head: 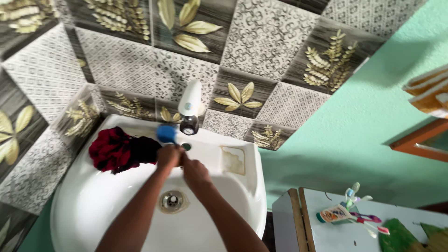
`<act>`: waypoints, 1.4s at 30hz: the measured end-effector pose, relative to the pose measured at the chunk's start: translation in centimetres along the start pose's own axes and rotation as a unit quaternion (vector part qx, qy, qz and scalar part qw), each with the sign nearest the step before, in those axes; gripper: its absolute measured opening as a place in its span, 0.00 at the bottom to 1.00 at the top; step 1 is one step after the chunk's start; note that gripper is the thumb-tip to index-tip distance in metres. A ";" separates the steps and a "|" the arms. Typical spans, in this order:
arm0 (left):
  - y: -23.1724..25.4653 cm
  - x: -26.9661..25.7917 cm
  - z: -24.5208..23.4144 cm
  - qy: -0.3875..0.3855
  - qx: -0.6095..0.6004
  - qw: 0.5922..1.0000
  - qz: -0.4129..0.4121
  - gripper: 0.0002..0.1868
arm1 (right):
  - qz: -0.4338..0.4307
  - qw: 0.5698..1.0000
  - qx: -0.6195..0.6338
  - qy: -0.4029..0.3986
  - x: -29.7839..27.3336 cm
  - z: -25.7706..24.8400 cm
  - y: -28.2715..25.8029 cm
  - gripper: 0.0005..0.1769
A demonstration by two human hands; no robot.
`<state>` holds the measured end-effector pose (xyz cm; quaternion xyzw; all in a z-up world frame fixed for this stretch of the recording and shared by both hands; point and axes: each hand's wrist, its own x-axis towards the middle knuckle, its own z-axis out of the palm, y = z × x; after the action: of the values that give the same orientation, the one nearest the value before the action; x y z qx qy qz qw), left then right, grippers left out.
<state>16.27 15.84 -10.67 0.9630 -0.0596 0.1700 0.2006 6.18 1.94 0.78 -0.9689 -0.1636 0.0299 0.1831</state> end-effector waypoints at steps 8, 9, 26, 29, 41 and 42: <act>-3.7 0.2 -2.5 0.011 -0.097 0.980 -0.172 0.28 | -0.010 0.992 0.128 0.017 0.7 -1.4 -4.2 0.25; -2.0 0.6 -1.5 -0.001 -0.065 0.987 -0.145 0.27 | -0.002 0.988 0.148 0.042 0.0 -1.3 -2.9 0.27; 25.4 -2.4 5.4 -0.230 -0.140 0.963 -0.033 0.13 | 0.397 0.770 0.491 0.096 -15.7 -8.2 6.8 0.23; 24.3 -4.6 3.3 -0.317 -0.149 0.935 -0.056 0.16 | 0.377 0.691 0.612 0.079 -17.2 -5.9 5.7 0.23; 18.3 -4.0 -12.9 -0.247 0.020 0.966 -0.073 0.15 | 0.163 0.903 0.397 -0.018 -16.2 -7.5 2.7 0.24; 18.9 -3.4 -13.2 -0.227 0.020 0.972 -0.050 0.15 | 0.101 0.943 0.317 0.006 -15.8 -7.0 3.2 0.24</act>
<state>5.61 4.15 6.38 0.9820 -0.0522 -0.0620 0.1705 -6.92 -8.48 6.10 -0.8724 -0.0456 0.0928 0.4777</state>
